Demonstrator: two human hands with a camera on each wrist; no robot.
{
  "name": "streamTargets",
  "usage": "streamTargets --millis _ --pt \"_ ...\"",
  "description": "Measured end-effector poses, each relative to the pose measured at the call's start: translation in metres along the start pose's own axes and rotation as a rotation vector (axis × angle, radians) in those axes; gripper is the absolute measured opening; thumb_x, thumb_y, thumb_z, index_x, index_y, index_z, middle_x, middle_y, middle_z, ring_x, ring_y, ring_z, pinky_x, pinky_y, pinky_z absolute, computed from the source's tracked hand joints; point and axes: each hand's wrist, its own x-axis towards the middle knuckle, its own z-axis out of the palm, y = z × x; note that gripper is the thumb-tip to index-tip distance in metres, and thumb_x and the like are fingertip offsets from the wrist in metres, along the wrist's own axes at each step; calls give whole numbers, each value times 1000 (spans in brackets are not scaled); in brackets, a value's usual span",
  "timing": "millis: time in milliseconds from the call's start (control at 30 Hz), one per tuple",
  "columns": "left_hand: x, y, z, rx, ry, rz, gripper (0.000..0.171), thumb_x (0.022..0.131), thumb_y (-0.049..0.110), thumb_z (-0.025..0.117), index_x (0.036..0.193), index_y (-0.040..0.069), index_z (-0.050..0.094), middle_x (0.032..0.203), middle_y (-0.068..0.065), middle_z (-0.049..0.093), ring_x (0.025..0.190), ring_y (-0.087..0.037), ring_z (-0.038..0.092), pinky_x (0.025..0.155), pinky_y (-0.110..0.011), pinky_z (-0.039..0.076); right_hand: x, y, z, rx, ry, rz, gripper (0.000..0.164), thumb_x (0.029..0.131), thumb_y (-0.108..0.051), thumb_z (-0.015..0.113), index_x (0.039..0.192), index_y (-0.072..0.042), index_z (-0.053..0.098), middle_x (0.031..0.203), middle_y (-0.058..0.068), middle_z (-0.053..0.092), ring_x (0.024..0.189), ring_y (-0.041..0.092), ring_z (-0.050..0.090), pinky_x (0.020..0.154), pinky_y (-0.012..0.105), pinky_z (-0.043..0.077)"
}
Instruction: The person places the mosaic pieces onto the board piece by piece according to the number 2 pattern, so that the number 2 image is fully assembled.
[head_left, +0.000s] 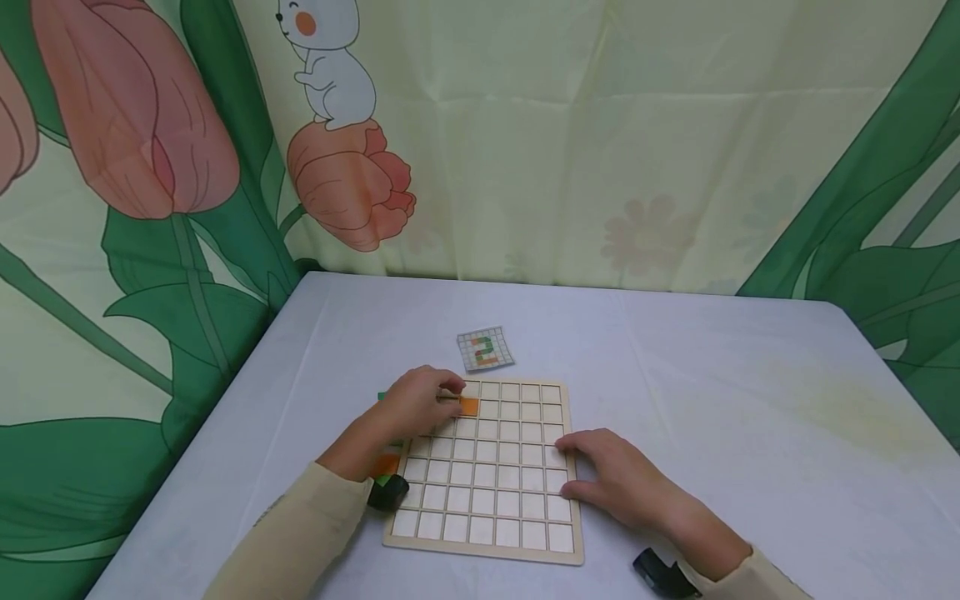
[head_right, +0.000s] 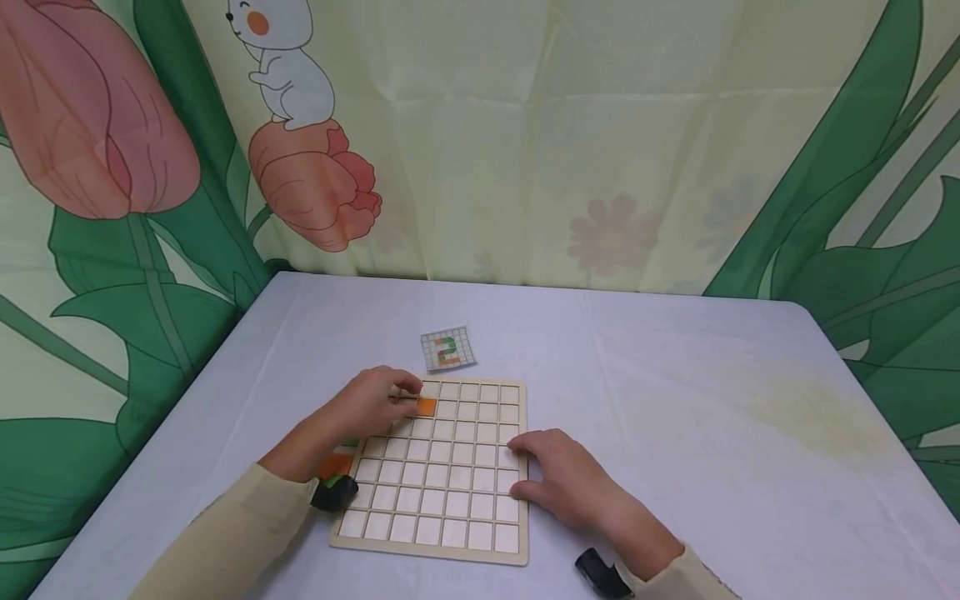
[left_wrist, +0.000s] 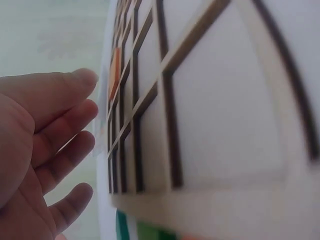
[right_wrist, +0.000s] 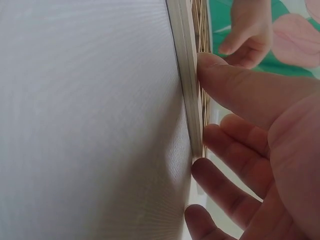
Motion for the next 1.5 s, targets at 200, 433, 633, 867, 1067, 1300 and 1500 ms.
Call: streamTargets --millis 200,433,633,867,1067,1300,1500 --pt "-10 -9 -12 -34 9 -12 29 92 17 74 120 10 70 117 -1 66 116 -26 58 92 -41 51 1 -2 0 3 -2 27 46 81 -21 83 123 -11 66 123 0 63 121 27 55 102 48 42" --pt "-19 -26 -24 -29 37 -46 34 92 20 75 125 11 69 121 -3 66 122 -29 55 98 -46 48 1 -2 0 4 -7 26 45 82 -22 82 123 -11 66 123 0 63 121 28 55 102 49 42" --pt "-24 -41 -31 -28 59 -79 37 91 19 75 126 10 68 125 -5 66 127 -32 51 104 -50 43 1 -3 0 8 -8 35 46 82 -22 83 122 -11 66 123 0 63 121 28 55 102 49 42" --pt "-35 -59 -33 -39 65 -164 38 91 19 74 127 10 67 125 -8 65 123 -32 53 101 -50 46 1 -3 0 19 -11 43 46 81 -22 83 122 -11 66 123 0 63 121 28 54 103 49 42" --pt "-45 -71 -33 -53 76 -199 38 90 18 74 126 7 67 124 -9 66 125 -34 51 101 -52 45 1 -2 0 6 -8 16 46 82 -22 82 123 -10 65 124 1 63 121 29 55 102 49 42" --pt "-53 -81 -34 -22 78 -200 29 89 14 74 118 8 70 117 -7 67 118 -32 54 99 -51 46 1 -2 0 7 -6 17 46 82 -21 82 124 -9 65 124 2 63 123 29 54 103 49 42" --pt "-58 -83 -34 -19 76 -178 26 89 10 75 115 8 70 114 -5 68 115 -32 55 100 -52 46 1 -3 0 6 -9 22 46 82 -20 82 124 -9 65 124 3 63 123 30 54 103 50 41"
